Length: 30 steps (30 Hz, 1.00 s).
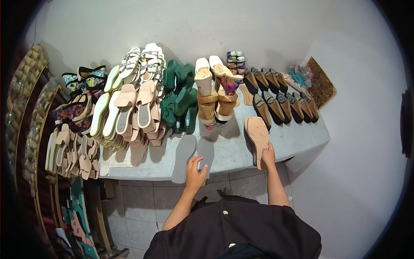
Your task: Inspecting and sorting various shoe soles and components on a work table.
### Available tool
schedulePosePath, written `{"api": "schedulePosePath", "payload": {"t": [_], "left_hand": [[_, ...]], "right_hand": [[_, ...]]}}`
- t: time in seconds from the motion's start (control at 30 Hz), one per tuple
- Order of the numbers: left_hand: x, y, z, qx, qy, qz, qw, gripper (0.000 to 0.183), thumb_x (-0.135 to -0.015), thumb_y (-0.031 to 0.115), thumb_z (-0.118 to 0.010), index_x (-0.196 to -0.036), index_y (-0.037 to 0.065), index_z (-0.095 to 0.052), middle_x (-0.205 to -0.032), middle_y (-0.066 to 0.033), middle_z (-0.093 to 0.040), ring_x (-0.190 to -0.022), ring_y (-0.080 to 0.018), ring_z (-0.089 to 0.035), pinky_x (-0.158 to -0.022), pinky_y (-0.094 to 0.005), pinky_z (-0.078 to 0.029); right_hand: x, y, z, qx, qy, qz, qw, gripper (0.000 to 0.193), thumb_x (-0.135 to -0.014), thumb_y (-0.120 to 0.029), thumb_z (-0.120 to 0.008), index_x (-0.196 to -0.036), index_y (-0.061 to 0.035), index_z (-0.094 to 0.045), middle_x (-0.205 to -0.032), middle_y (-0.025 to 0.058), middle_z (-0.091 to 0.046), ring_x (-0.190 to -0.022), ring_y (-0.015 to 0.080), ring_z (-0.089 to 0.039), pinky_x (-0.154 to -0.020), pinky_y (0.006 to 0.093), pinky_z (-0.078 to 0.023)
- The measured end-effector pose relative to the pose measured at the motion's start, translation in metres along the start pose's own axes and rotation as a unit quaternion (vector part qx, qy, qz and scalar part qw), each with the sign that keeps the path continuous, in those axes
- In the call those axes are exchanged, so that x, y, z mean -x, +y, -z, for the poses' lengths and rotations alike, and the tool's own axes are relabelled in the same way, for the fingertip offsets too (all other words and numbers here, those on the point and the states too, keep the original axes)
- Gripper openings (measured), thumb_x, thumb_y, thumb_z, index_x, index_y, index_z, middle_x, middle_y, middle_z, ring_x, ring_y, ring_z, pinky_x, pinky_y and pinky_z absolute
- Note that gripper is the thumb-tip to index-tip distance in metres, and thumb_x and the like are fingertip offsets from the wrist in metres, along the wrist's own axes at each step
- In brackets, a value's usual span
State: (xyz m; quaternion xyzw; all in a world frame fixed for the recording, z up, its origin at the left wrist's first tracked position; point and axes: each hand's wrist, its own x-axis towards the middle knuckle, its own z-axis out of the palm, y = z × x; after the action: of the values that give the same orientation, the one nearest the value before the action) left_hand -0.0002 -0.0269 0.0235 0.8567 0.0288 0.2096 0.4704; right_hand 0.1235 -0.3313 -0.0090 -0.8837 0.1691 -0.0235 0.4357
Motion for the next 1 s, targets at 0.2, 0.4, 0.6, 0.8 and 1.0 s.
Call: {"api": "schedulePosePath", "payload": {"t": [0.2, 0.4, 0.6, 0.8, 1.0], "left_hand": [[-0.005, 0.003, -0.009, -0.025, 0.042, 0.025, 0.998, 0.026, -0.074, 0.011, -0.061, -0.099, 0.003, -0.057, -0.107, -0.0159, -0.052, -0.102, -0.0324, -0.05, -0.088, -0.0387, -0.038], [0.002, 0.009, -0.004, -0.03, 0.055, 0.044, 0.997, 0.024, -0.075, 0.01, -0.06, -0.097, 0.003, -0.057, -0.106, -0.0163, -0.052, -0.102, -0.0317, -0.05, -0.089, -0.0378, -0.038], [0.015, -0.02, 0.024, -0.087, 0.075, 0.093, 0.989, 0.031, -0.074, 0.016, -0.061, -0.102, 0.005, -0.056, -0.108, -0.0158, -0.052, -0.104, -0.0318, -0.049, -0.089, -0.0389, -0.037], [0.035, -0.078, 0.044, -0.261, 0.033, 0.209, 0.942, 0.056, -0.069, 0.033, -0.067, -0.115, 0.004, -0.05, -0.116, -0.0159, -0.047, -0.108, -0.0318, -0.045, -0.09, -0.0425, -0.035], [0.039, -0.089, 0.05, -0.266, -0.023, 0.215, 0.94, 0.067, -0.066, 0.041, -0.069, -0.118, 0.003, -0.048, -0.114, -0.0152, -0.049, -0.109, -0.0311, -0.045, -0.089, -0.0436, -0.037]], "right_hand": [[-0.007, -0.043, 0.011, 0.079, -0.043, -0.074, 0.993, 0.046, -0.085, -0.016, -0.041, -0.13, -0.0221, -0.036, -0.12, 0.0145, -0.051, -0.115, 0.0339, -0.04, -0.099, 0.0488, -0.017], [-0.018, -0.031, 0.001, 0.127, -0.059, -0.062, 0.988, 0.048, -0.083, -0.013, -0.043, -0.13, -0.0198, -0.036, -0.117, 0.0174, -0.05, -0.116, 0.0342, -0.038, -0.099, 0.0493, -0.017], [0.003, -0.039, -0.011, 0.213, 0.145, 0.037, 0.965, 0.049, -0.079, -0.02, -0.051, -0.126, -0.014, -0.041, -0.122, 0.0132, -0.04, -0.121, 0.0322, -0.028, -0.098, 0.0522, -0.018], [0.045, -0.065, -0.037, 0.048, 0.081, 0.194, 0.977, 0.034, -0.078, -0.026, -0.055, -0.109, -0.0137, -0.051, -0.111, 0.0071, -0.048, -0.113, 0.0279, -0.035, -0.094, 0.0571, -0.014], [0.122, -0.067, -0.105, 0.202, -0.149, 0.108, 0.962, 0.041, -0.076, -0.048, -0.057, -0.095, -0.0112, -0.055, -0.101, 0.0076, -0.055, -0.106, 0.0279, -0.042, -0.092, 0.0588, -0.016]]}}
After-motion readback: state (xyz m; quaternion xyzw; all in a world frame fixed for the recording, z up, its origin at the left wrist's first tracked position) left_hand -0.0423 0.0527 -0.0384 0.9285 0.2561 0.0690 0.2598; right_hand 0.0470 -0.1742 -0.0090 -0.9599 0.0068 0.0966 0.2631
